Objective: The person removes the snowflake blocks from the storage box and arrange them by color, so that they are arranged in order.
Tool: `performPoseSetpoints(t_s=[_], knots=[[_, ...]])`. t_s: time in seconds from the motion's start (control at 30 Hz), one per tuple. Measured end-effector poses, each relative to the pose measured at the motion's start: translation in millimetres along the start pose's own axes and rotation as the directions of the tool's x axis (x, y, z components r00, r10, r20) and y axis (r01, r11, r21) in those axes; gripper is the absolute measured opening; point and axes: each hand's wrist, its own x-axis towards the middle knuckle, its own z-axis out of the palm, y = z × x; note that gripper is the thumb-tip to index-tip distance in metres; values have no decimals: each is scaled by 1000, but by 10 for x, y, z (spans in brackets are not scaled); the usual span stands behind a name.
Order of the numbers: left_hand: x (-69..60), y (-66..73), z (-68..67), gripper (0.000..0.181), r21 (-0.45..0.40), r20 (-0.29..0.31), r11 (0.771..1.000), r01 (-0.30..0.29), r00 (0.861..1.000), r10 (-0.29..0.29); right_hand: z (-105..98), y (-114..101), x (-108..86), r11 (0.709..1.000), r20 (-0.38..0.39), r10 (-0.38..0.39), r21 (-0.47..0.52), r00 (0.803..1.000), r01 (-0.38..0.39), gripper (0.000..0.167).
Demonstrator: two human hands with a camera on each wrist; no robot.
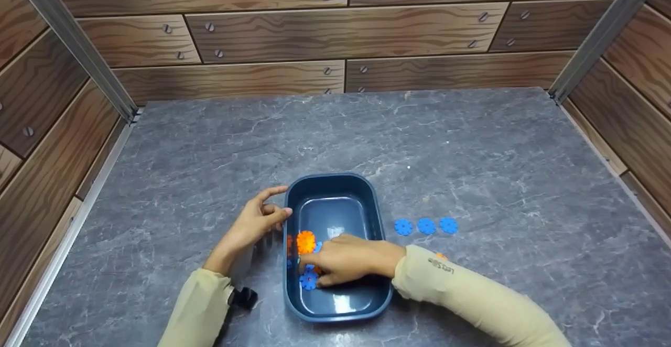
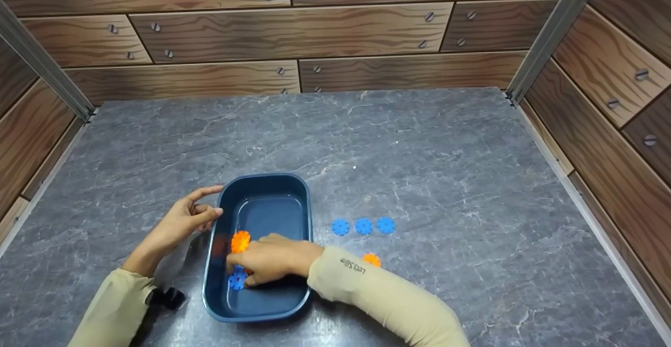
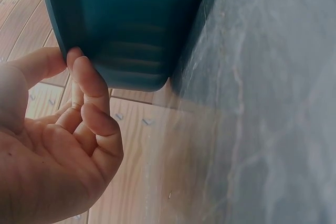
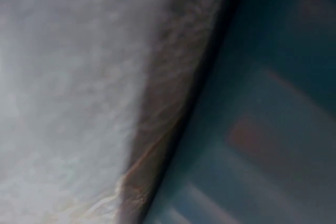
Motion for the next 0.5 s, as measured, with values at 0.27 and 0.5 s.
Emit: performPoseSetpoints(t_s=[0.27,0.5], knots=[[10,8,-7,54,17,-6,1000,4,1000,-4,-32,5,-22,999,-11,22,27,1000,-22,31],[5,-7,-2,54,-6,-7,1000,6,1000,-6,-111,45,-91,997,-34,55,49,998,-53,34]])
